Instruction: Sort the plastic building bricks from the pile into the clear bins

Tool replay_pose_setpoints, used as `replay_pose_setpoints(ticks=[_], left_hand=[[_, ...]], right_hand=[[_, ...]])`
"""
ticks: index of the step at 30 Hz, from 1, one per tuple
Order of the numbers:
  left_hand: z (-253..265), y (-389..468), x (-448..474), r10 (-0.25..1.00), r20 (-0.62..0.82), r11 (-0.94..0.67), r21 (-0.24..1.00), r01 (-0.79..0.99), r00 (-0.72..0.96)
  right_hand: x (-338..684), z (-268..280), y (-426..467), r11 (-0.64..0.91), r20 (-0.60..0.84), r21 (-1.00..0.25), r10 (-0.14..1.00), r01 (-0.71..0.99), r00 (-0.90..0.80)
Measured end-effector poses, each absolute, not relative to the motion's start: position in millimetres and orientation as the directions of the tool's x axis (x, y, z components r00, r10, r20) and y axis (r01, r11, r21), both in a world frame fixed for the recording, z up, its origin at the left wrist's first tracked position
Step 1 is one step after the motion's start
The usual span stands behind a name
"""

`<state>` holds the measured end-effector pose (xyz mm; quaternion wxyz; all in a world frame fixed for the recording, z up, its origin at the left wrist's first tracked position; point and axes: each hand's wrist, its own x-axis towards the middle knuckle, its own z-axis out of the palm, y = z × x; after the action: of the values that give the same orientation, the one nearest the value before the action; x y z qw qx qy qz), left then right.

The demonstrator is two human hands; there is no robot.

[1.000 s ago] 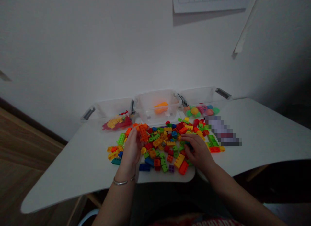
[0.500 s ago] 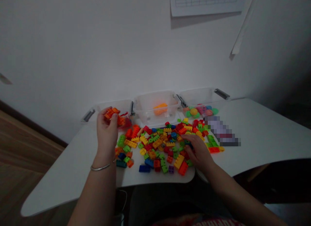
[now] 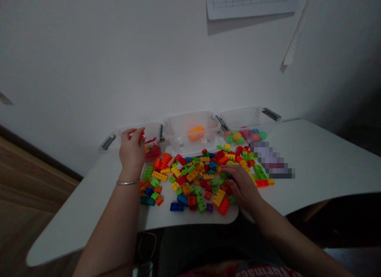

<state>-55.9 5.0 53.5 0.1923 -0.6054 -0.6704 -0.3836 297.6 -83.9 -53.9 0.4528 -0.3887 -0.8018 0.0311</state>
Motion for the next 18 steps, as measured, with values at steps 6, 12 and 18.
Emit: replay_pose_setpoints(ticks=[6,12,18], left_hand=[[45.6,12.5,-58.6,0.728,0.675,-0.015,0.190,0.982,-0.119],[39.5,16.7,-61.3,0.781,0.623,-0.036,-0.038,0.999,0.052],[34.4,16.0,-57.0,0.798,0.592,0.000,-0.187,0.982,0.113]], right_hand=[[295.3,-53.5,-84.4,0.701,0.690,-0.407,0.656,0.586,-0.306],[292.8,-51.8,-84.4,0.688,0.682,-0.409,0.667,0.600,-0.299],[291.0,-52.2,-83.8,0.686,0.680,-0.394,0.665,0.611,-0.309]])
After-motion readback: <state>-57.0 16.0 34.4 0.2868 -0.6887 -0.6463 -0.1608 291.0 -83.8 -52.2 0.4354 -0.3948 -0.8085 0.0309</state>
